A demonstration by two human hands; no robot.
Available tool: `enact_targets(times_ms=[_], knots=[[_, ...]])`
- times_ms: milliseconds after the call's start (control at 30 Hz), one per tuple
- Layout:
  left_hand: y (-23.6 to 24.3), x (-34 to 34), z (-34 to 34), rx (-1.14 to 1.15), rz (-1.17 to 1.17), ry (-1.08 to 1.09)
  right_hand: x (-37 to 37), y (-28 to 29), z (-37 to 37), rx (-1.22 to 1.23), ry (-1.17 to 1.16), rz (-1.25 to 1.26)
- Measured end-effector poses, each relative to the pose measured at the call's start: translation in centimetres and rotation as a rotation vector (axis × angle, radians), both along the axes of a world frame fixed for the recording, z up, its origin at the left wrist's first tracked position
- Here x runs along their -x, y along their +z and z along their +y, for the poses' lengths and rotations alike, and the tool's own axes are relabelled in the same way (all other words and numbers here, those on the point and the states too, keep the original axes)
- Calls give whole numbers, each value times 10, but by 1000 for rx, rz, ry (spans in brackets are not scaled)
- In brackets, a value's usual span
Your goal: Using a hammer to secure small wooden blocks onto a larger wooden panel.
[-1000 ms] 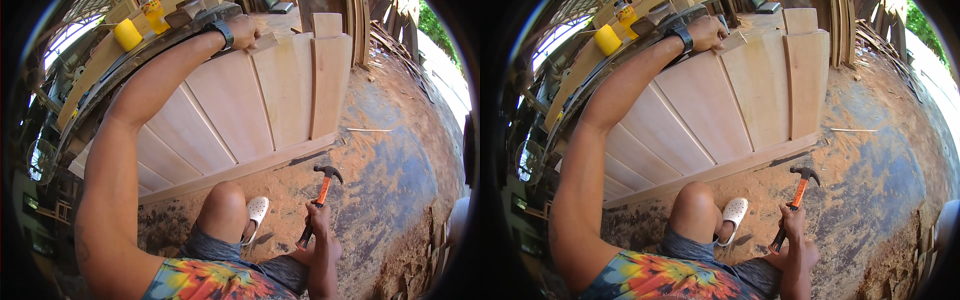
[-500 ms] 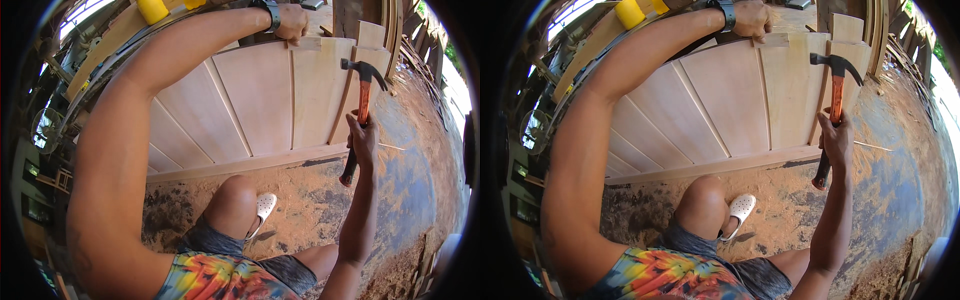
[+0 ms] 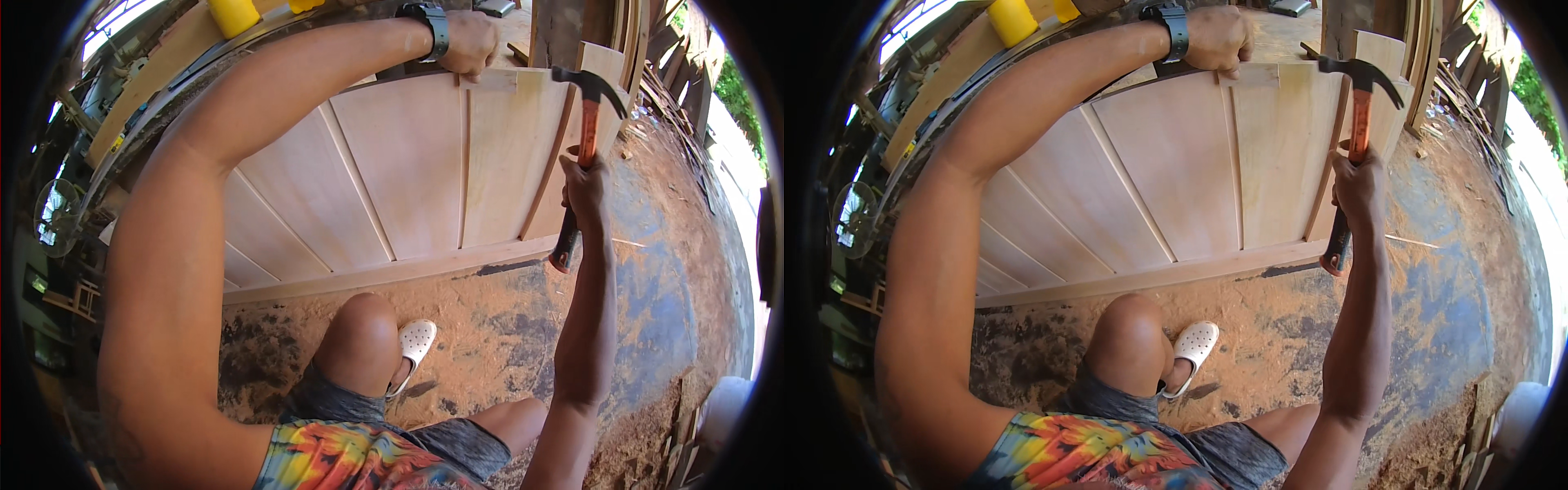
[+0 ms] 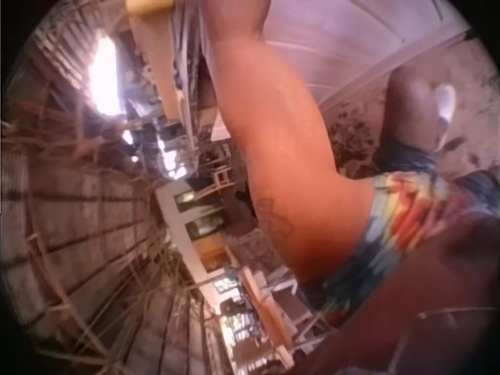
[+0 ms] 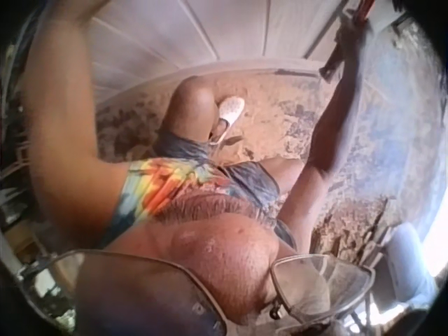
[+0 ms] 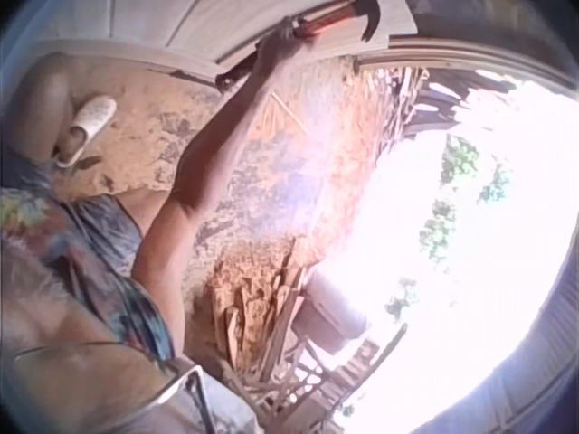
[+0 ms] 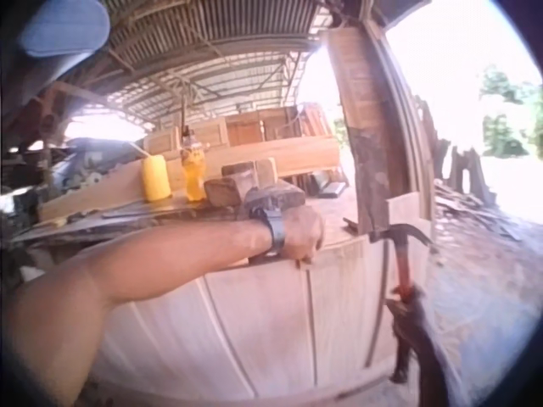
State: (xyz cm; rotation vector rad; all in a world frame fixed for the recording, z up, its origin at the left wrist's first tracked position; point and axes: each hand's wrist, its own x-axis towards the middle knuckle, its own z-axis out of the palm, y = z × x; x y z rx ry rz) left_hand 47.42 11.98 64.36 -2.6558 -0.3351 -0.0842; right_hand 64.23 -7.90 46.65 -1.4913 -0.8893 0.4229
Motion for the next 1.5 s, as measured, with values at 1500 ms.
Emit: enact_targets(times_ms=[1500], knots=[[-561, 52, -106, 2601, -1106, 504, 136, -262, -210, 764, -121, 736]])
